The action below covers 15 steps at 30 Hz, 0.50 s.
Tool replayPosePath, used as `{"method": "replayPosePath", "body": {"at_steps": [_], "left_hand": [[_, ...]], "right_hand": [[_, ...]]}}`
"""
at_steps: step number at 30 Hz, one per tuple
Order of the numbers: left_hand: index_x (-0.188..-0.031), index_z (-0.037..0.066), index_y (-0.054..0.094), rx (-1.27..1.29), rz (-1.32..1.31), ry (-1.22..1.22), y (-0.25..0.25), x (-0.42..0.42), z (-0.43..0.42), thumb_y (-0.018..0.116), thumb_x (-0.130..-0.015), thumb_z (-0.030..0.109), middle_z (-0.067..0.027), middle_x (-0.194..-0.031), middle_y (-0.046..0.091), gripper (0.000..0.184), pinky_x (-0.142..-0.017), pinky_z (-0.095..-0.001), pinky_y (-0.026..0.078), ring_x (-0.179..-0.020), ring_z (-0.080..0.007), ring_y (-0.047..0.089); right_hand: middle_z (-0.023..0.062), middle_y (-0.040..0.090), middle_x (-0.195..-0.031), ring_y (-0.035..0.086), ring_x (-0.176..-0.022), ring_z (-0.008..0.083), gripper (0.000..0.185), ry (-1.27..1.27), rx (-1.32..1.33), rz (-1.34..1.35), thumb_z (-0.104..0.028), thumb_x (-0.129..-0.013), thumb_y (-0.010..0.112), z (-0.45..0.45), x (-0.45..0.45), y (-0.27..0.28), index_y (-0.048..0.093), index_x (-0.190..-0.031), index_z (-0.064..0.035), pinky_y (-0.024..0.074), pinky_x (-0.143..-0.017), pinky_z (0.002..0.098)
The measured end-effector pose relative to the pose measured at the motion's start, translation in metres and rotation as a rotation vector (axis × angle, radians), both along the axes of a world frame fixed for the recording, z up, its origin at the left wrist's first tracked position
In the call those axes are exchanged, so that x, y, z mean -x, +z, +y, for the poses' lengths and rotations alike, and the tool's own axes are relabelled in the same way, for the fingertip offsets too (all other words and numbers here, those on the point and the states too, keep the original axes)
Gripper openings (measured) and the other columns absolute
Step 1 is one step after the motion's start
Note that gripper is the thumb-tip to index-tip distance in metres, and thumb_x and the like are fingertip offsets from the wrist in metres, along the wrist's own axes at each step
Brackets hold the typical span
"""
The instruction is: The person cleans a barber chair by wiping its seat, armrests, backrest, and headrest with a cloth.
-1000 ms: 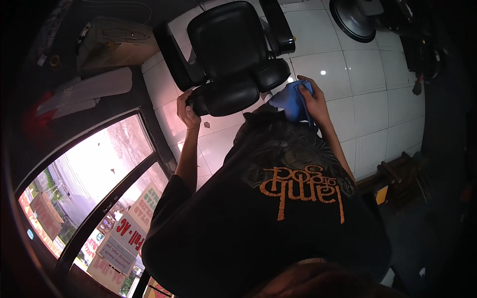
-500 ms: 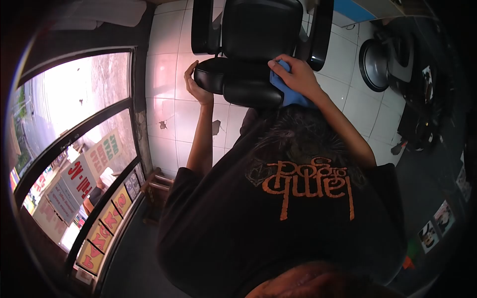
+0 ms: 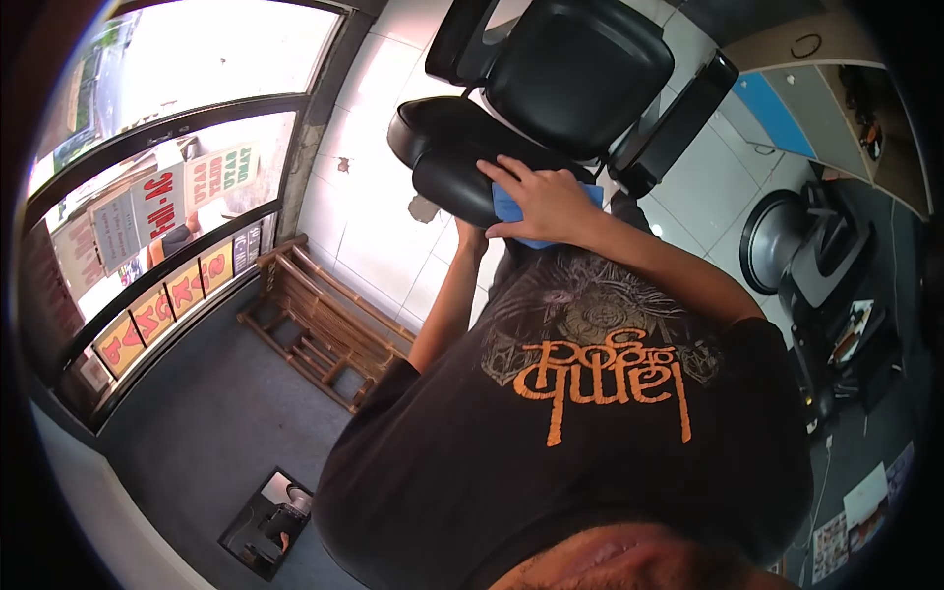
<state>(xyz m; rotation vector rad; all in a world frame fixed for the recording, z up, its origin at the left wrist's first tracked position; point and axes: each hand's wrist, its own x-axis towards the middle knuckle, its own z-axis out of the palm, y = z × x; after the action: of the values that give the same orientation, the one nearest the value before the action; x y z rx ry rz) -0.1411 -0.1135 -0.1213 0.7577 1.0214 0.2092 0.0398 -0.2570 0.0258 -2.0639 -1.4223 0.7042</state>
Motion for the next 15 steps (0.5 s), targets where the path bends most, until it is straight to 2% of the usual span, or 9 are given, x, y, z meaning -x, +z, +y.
{"method": "replayPosePath", "body": {"at_steps": [1, 4, 11, 13, 15], "left_hand": [[-0.145, 0.001, 0.052, -0.019, 0.003, -0.002, -0.001, -0.003, -0.007, 0.055, -0.108, 0.028, -0.0112, -0.135, 0.064, 0.047, -0.098, -0.0359, 0.053, -0.12, -0.0224, 0.065], [-0.144, 0.001, 0.052, -0.128, 0.031, -0.046, -0.009, -0.005, -0.02, 0.056, -0.107, 0.029, -0.0116, -0.135, 0.064, 0.047, -0.098, -0.0362, 0.053, -0.12, -0.0229, 0.065], [-0.142, -0.001, 0.055, -0.454, 0.071, -0.215, -0.045, -0.005, -0.013, 0.056, -0.107, 0.029, -0.0126, -0.134, 0.065, 0.046, -0.098, -0.037, 0.053, -0.121, -0.0241, 0.065], [-0.142, -0.001, 0.055, -0.539, 0.038, -0.23, -0.065, -0.005, -0.01, 0.056, -0.107, 0.029, -0.0129, -0.133, 0.066, 0.046, -0.097, -0.0372, 0.053, -0.121, -0.0245, 0.065], [-0.141, -0.001, 0.056, -0.629, 0.002, -0.221, -0.07, 0.002, -0.016, 0.056, -0.106, 0.029, -0.0132, -0.133, 0.066, 0.046, -0.097, -0.0374, 0.053, -0.121, -0.0248, 0.065]], "right_hand": [[0.0198, 0.059, -0.146, 0.077, -0.093, 0.0376, 0.102, -0.009, -0.051, 0.035, -0.075, -0.079, 0.072, -0.004, -0.004, -0.009, 0.045, -0.157, -0.0163, 0.0624, -0.075, 0.0458], [0.0186, 0.064, -0.14, 0.077, -0.092, 0.0352, 0.102, -0.056, -0.196, 0.08, -0.076, -0.076, 0.074, -0.006, -0.005, -0.025, 0.051, -0.153, -0.0133, 0.0627, -0.076, 0.0434], [0.0154, 0.067, -0.136, 0.077, -0.093, 0.0323, 0.102, -0.1, -0.22, 0.007, -0.079, -0.072, 0.075, -0.003, 0.003, -0.028, 0.058, -0.147, -0.0113, 0.0629, -0.078, 0.0426], [0.0145, 0.069, -0.134, 0.077, -0.093, 0.0342, 0.1, -0.104, -0.243, -0.056, -0.079, -0.072, 0.074, -0.002, 0.001, -0.031, 0.059, -0.145, -0.0112, 0.0626, -0.078, 0.0436], [0.0116, 0.069, -0.134, 0.077, -0.094, 0.032, 0.099, -0.121, -0.29, -0.069, -0.077, -0.071, 0.077, -0.001, -0.001, -0.033, 0.06, -0.143, -0.0116, 0.0626, -0.078, 0.0418]]}}
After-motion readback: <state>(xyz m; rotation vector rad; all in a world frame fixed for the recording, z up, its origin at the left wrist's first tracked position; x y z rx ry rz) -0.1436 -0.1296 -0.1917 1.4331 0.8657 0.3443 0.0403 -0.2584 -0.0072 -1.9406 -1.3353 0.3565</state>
